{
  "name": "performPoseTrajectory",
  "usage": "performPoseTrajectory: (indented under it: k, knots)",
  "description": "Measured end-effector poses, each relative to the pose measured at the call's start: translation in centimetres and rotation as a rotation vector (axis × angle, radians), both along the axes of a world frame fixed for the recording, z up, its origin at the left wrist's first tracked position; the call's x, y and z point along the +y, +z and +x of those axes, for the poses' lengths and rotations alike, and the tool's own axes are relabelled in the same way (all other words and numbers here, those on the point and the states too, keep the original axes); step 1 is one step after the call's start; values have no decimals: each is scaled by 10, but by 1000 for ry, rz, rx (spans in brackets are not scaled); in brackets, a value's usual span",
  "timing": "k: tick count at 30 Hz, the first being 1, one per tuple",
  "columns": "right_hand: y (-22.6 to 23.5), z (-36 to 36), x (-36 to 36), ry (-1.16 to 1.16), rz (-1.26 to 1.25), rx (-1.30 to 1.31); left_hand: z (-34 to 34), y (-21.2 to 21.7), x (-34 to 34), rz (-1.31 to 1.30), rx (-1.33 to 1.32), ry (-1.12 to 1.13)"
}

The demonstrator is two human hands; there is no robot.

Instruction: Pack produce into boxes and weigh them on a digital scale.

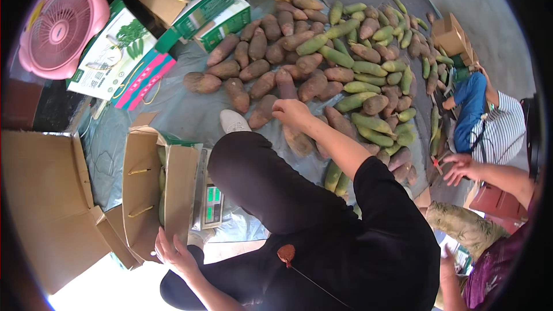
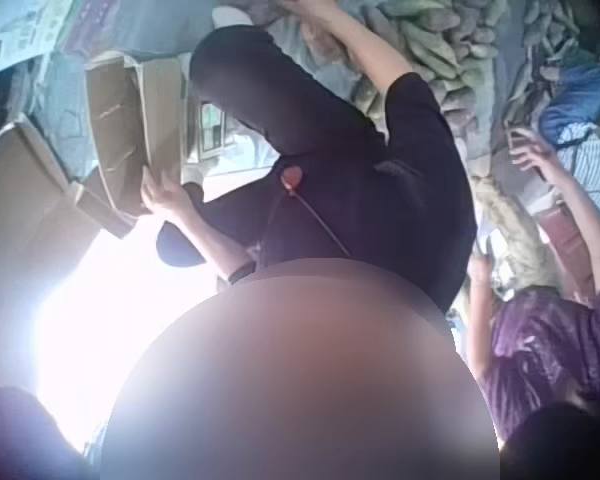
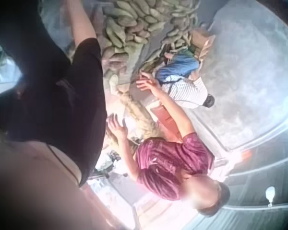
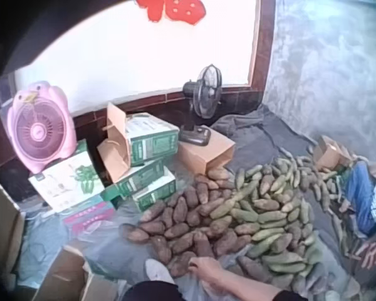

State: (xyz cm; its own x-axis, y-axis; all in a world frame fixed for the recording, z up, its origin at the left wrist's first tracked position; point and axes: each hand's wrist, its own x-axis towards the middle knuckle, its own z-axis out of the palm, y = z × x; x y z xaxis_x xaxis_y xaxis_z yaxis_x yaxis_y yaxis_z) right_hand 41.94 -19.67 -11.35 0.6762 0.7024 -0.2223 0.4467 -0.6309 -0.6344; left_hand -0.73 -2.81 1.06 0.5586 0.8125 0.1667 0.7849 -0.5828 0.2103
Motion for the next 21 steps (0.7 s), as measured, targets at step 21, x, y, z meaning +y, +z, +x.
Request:
performPoseTrajectory:
  k: [21]
  knots:
    - [-61, 121, -73, -526, -18, -123, -7, -12, 13, 100, -95, 51]
